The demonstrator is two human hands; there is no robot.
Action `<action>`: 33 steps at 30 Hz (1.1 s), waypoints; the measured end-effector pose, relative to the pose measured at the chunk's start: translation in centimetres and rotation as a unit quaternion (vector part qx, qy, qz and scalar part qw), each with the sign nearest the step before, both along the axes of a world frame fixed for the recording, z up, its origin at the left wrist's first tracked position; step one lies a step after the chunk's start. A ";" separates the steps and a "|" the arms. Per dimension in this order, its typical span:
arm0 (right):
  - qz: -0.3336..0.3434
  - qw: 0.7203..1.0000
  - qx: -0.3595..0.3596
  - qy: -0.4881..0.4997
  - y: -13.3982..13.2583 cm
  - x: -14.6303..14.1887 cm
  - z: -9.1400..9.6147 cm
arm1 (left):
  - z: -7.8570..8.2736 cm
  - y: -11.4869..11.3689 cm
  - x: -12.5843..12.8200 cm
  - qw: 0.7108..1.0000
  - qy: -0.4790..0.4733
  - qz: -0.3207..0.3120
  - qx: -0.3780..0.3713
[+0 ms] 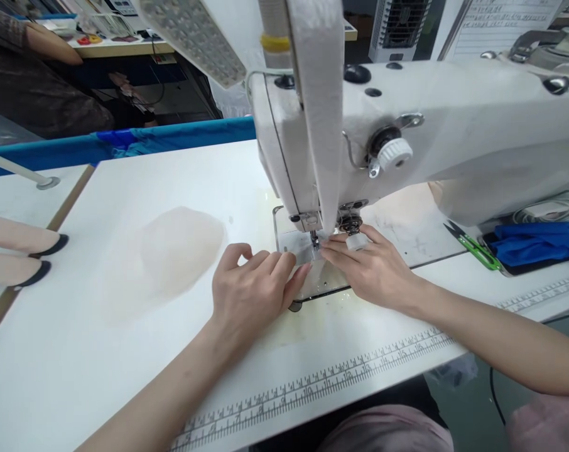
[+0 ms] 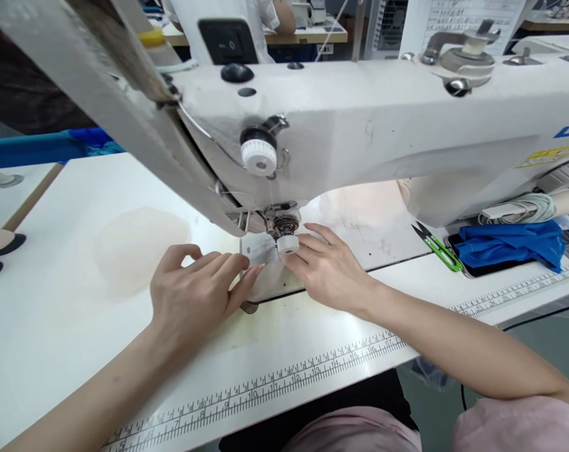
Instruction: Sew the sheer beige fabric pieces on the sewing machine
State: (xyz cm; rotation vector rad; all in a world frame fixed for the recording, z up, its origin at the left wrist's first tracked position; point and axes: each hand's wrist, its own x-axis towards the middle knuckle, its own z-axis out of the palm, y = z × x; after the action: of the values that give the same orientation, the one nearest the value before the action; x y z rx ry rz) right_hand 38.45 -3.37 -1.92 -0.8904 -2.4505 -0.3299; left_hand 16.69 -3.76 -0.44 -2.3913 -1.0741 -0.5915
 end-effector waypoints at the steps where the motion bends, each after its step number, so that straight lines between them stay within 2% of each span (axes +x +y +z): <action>1: 0.009 1.000 -0.007 0.003 -0.2 -0.1 0.1 | 0.1 0.0 -0.1 1.000 -0.008 -0.010 0.000; 6: 0.053 0.998 -0.023 0.005 -0.8 -0.6 0.1 | -0.1 0.5 -0.1 0.993 -0.049 -0.071 -0.075; 9: 0.026 1.000 -0.005 0.012 -0.8 -0.5 0.1 | -0.4 0.5 0.0 0.989 -0.072 -0.087 -0.094; 13: -0.018 0.999 -0.027 -0.026 -0.5 -0.4 0.0 | -0.8 0.5 0.2 0.982 -0.068 -0.100 -0.146; 21: -0.055 0.994 -0.071 -0.063 0.2 0.1 -0.2 | -1.6 0.0 0.7 0.989 -0.037 -0.083 -0.116; 27: -0.056 0.994 -0.052 -0.074 0.3 0.1 -0.1 | -1.4 -0.3 0.7 0.992 -0.004 -0.085 -0.093; 33: -0.060 0.994 -0.046 -0.076 0.3 0.2 -0.1 | -1.4 -0.4 1.0 0.993 -0.011 -0.085 -0.087</action>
State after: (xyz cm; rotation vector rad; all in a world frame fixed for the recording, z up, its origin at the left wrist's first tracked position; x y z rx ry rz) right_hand 38.61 -3.12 -2.05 -1.0904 -2.5747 -0.3397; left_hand 17.71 -4.21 -1.85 -2.6521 -0.9739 -0.6058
